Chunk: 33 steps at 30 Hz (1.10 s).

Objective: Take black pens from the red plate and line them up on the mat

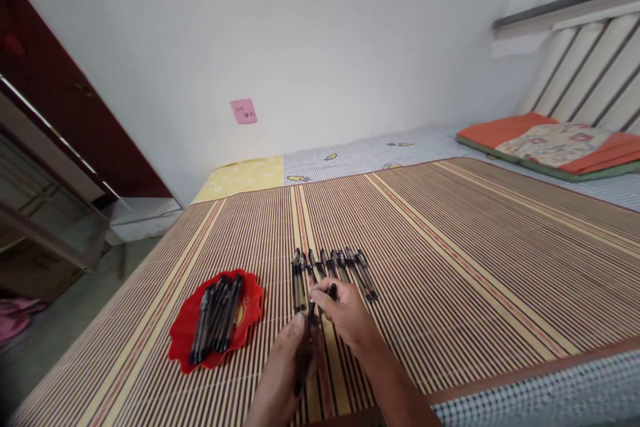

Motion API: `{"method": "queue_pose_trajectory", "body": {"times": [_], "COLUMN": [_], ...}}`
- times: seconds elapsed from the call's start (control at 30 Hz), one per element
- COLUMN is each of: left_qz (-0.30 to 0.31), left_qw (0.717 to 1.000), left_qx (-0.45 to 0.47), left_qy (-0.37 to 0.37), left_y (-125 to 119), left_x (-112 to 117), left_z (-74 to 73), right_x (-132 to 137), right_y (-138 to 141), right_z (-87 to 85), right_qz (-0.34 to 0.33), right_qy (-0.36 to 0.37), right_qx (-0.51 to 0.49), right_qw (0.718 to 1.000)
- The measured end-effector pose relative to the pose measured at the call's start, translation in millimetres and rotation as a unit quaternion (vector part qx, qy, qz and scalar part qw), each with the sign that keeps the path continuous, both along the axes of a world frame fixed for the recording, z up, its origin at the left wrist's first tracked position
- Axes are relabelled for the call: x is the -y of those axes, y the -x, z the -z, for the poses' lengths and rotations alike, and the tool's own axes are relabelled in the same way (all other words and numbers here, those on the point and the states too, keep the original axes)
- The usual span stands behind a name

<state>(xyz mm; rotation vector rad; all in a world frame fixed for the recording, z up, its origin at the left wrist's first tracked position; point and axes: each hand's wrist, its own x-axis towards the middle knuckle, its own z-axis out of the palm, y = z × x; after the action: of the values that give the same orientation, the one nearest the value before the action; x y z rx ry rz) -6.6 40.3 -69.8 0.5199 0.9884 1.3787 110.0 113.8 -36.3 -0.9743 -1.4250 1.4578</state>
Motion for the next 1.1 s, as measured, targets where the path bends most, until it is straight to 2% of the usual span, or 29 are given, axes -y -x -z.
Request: {"method": "queue_pose_trajectory", "body": {"times": [0.1, 0.17, 0.27, 0.37, 0.5, 0.67, 0.9, 1.1], "left_qz": [-0.058, -0.037, 0.024, 0.019, -0.004, 0.048, 0.088, 0.085], "left_qw": [0.991, 0.991, 0.999, 0.999, 1.0, 0.998, 0.992, 0.992], "left_qx": [-0.105, -0.118, -0.033, 0.03, -0.001, 0.02, 0.082, 0.087], "left_qy": [-0.064, -0.056, 0.006, 0.035, -0.014, 0.018, 0.041, 0.037], "left_y": [1, 2, 0, -2, -3, -3, 1, 3], "left_x": [-2, -1, 2, 4, 4, 5, 4, 4], "left_z": [3.4, 3.7, -0.2, -6.3, -11.0, -12.0, -10.9, -13.1], "right_x": [-1, -2, -3, -3, -5, -5, -4, -1], "right_y": [1, 1, -1, -3, -1, 0, 0, -1], "right_z": [1.2, 1.8, 3.2, 6.1, 12.1, 15.2, 6.9, 5.1], "right_qz": [0.013, 0.014, -0.006, -0.026, -0.02, -0.036, -0.047, -0.059], "right_qy": [-0.042, -0.054, -0.03, -0.002, -0.005, 0.037, 0.05, 0.072], "right_qx": [0.018, 0.022, 0.013, -0.002, 0.001, -0.03, -0.043, -0.063], "right_qw": [0.999, 0.998, 0.999, 1.0, 1.0, 0.998, 0.997, 0.994]}}
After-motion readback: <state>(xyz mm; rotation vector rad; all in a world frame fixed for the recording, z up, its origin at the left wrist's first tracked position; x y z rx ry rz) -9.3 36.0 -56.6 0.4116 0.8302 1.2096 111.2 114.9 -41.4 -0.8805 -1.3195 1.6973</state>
